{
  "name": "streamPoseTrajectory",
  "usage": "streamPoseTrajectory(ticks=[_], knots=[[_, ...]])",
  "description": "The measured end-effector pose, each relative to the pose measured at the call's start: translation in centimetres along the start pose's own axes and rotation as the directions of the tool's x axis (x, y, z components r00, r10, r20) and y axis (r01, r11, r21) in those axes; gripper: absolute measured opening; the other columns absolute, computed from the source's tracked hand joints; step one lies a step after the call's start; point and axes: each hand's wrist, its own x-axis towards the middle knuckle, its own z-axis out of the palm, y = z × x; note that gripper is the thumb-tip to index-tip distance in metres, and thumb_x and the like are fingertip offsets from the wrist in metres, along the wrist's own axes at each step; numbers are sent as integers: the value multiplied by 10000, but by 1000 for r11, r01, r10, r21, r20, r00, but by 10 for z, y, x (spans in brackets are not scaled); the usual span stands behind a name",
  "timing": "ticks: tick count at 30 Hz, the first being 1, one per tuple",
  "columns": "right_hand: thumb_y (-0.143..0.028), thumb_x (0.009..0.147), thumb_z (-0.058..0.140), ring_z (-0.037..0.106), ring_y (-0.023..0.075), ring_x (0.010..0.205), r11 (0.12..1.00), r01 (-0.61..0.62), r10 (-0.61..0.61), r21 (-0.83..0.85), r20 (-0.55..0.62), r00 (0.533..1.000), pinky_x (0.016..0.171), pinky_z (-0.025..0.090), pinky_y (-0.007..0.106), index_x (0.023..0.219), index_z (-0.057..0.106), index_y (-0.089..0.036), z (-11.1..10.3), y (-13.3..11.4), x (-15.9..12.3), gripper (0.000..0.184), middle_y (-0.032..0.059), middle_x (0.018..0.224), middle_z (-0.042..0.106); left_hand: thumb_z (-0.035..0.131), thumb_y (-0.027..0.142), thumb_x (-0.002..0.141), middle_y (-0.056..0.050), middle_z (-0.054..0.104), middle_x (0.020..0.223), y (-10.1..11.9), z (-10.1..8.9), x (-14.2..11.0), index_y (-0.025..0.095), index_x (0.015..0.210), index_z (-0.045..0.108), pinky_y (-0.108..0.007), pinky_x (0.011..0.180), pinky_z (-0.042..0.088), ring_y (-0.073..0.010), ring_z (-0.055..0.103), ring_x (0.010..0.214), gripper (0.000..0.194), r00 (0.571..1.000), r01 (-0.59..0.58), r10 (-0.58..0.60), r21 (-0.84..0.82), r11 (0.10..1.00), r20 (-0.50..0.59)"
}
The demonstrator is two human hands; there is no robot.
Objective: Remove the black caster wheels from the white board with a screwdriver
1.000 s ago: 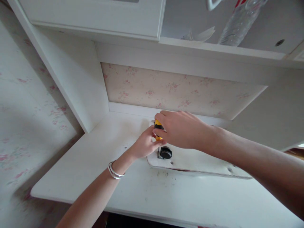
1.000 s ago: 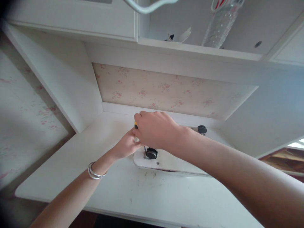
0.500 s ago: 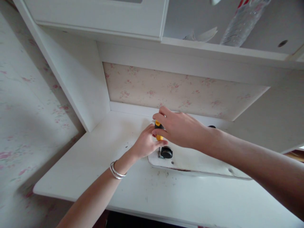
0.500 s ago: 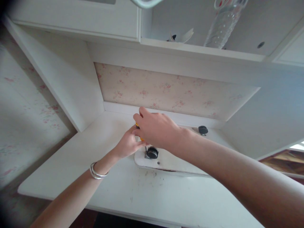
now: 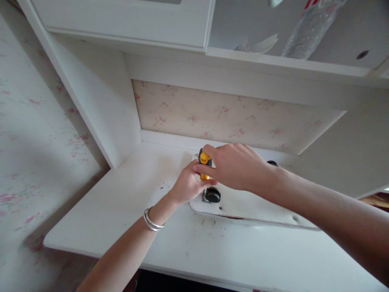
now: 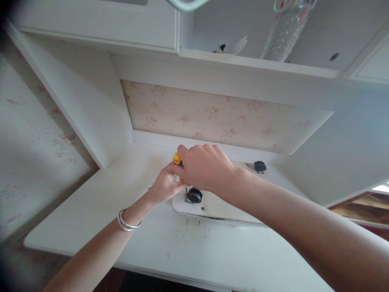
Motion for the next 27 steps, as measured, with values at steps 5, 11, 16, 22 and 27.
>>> streamPoseTrajectory(ticks=[5, 11, 16, 22, 27], knots=[[-403, 915, 431, 658, 269, 709, 999, -36, 32, 40, 104, 994, 538, 342, 312, 1009, 605, -227, -6, 5, -4, 265, 88, 819, 699, 588, 360, 934, -74, 682, 1137, 0, -5, -7, 203, 1081, 648, -353, 951, 483, -207, 615, 1088, 224, 978, -74, 91, -94, 993, 190], [-406, 895, 454, 673, 275, 740, 1000, -24, 22, 19, 83, 996, 559, 363, 320, 1075, 570, -240, -5, 5, -10, 271, 89, 951, 713, 777, 313, 776, -22, 688, 913, 1, -1, -7, 192, 875, 630, -333, 878, 484, -190, 634, 899, 214, 997, -64, 62, 73, 995, 36], [-476, 944, 411, 644, 264, 606, 998, -40, 41, -56, 12, 999, 504, 295, 305, 961, 583, -223, 0, 0, -14, 306, 70, 677, 671, 819, 405, 724, -22, 613, 937, -3, 7, -10, 203, 942, 585, -331, 816, 489, -186, 588, 884, 378, 991, -131, 134, 135, 982, -17], [-380, 924, 456, 635, 217, 628, 997, -41, 46, 66, -72, 996, 518, 257, 297, 1082, 577, -276, 6, 11, -30, 225, 10, 831, 723, 618, 433, 910, -59, 578, 1095, -17, -4, -32, 227, 1126, 582, -308, 829, 486, -158, 571, 917, 300, 998, 42, -44, -52, 998, -39], [-402, 943, 463, 639, 191, 662, 978, -111, 133, 174, -119, 984, 555, 330, 296, 1114, 566, -294, 14, 24, -50, 227, -8, 918, 733, 572, 389, 945, -43, 595, 1049, -33, -12, -57, 211, 1055, 609, -298, 828, 487, -148, 591, 904, 212, 983, 166, -169, -46, 985, -67]])
